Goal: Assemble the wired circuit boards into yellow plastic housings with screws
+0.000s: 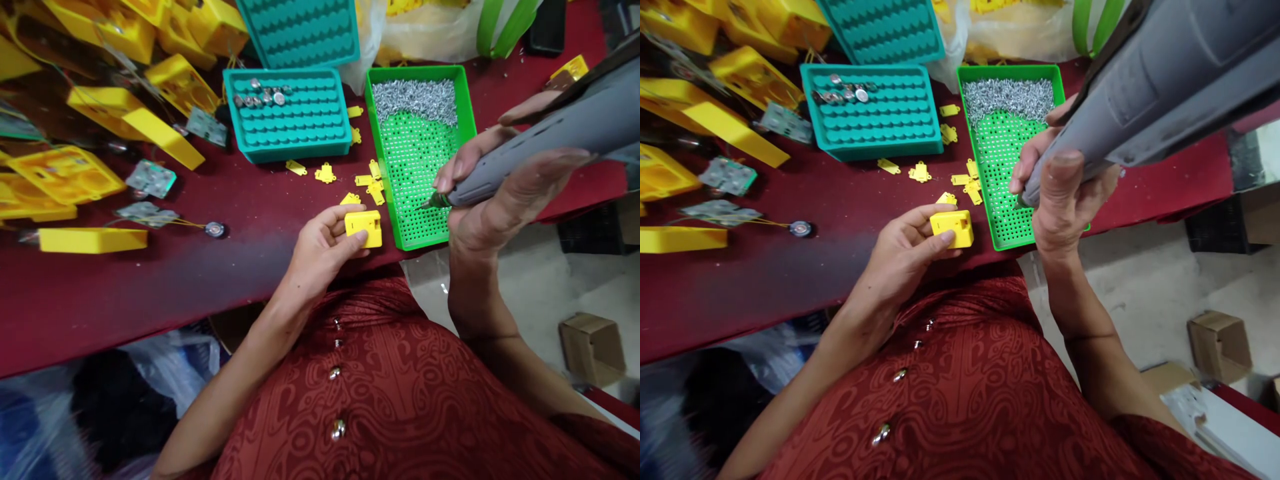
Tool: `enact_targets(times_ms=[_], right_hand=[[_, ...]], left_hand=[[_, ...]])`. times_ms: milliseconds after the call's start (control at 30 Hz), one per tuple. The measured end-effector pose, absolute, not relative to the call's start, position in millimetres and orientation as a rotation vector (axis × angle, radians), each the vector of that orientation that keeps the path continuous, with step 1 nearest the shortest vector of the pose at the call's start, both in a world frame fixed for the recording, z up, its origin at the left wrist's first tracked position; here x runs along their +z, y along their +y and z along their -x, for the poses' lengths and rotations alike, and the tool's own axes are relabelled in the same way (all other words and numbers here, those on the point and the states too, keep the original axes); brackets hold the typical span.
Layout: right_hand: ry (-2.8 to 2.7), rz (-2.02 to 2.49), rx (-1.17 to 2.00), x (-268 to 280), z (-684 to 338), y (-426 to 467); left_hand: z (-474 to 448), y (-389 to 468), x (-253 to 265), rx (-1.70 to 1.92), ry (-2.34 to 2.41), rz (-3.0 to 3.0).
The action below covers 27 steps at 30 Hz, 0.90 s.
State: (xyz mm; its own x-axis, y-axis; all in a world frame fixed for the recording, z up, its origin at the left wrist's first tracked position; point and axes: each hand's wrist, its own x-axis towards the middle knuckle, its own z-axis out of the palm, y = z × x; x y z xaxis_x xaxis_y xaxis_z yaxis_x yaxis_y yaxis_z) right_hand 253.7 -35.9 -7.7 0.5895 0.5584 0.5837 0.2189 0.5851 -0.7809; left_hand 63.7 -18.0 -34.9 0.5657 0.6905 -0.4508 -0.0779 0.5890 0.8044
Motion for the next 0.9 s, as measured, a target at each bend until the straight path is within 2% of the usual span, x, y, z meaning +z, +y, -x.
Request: enact_targets(times_ms=[367,733,900], right_hand=[[-0.944,1.148,0.265,-14.2,-255.9,-41.6],[-0.867,0.904,0.245,-7.1,-247.7,-35.2],[-0.943,1.272,0.497,24.8,-256.9,-63.4]], left_hand=[[-63.8,-17.4,-33.2,0.503,0.879,-0.818],[-61.7,-19.0,-33.1,0.509,0.881,-0.849],[-61.7,-20.3,-27.9,0.502,0.892,-0.836]])
